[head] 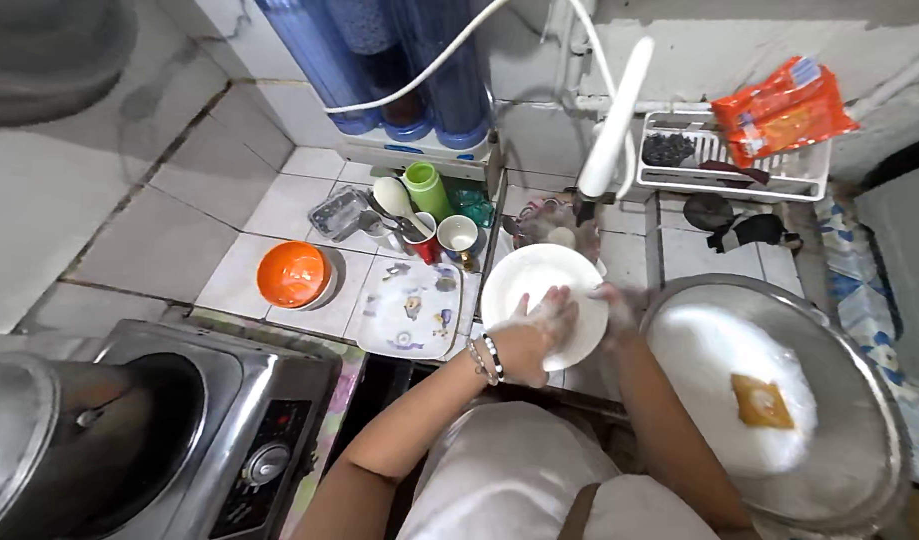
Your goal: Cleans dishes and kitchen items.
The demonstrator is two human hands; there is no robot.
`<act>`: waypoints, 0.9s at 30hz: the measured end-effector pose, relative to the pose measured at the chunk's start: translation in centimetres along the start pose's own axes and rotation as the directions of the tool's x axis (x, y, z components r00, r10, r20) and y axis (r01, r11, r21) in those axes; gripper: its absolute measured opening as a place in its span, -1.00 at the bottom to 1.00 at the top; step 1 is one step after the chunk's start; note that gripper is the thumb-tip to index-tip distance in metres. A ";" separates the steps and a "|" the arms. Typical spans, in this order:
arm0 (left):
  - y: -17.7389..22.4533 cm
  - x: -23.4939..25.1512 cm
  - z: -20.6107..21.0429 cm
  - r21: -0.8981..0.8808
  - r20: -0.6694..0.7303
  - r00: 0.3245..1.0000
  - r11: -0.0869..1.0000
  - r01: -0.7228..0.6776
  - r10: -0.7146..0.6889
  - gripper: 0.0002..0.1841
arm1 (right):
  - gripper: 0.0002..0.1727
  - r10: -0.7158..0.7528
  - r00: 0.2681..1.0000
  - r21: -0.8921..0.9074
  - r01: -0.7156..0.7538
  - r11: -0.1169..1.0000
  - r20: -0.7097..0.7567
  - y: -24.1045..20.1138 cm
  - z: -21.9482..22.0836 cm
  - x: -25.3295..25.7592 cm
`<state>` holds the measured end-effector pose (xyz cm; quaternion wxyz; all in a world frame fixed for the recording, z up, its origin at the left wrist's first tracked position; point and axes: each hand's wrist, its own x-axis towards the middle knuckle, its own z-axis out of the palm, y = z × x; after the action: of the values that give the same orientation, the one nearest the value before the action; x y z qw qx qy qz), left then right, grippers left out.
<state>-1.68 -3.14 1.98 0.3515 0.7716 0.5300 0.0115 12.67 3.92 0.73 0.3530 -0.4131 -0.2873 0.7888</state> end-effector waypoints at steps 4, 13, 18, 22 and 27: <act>-2.6 -1.6 1.3 -0.018 -0.061 0.996 0.998 0.059 -0.060 -0.07 | -0.77 0.079 0.984 -0.001 -0.081 0.997 -0.161 3.9 4.6 2.5; -12.2 -16.1 -1.6 0.176 -0.546 0.837 0.971 0.160 -0.039 -0.78 | -0.63 0.281 0.953 -0.431 -0.302 0.850 -0.113 7.3 9.4 4.5; -18.8 -22.2 -4.5 -0.137 -0.629 0.644 0.877 0.460 -0.436 -0.74 | -0.39 0.472 0.881 -0.473 -0.432 0.768 -0.040 12.0 12.8 5.3; -27.6 -24.4 -4.4 -0.510 -0.564 0.227 0.551 0.660 -0.794 -0.51 | -0.44 0.565 0.825 -0.479 -0.490 0.728 0.016 14.0 17.2 5.6; -36.9 -26.8 -1.4 -0.709 -0.141 -0.123 0.013 0.705 -0.982 -0.24 | -0.26 0.588 0.807 -0.576 -0.454 0.680 0.059 15.8 21.8 7.5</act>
<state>-43.89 -17.44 -7.94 0.2121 0.0526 0.9659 0.1389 -14.06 -2.91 -3.65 -0.0550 -0.4612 -0.4050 0.7876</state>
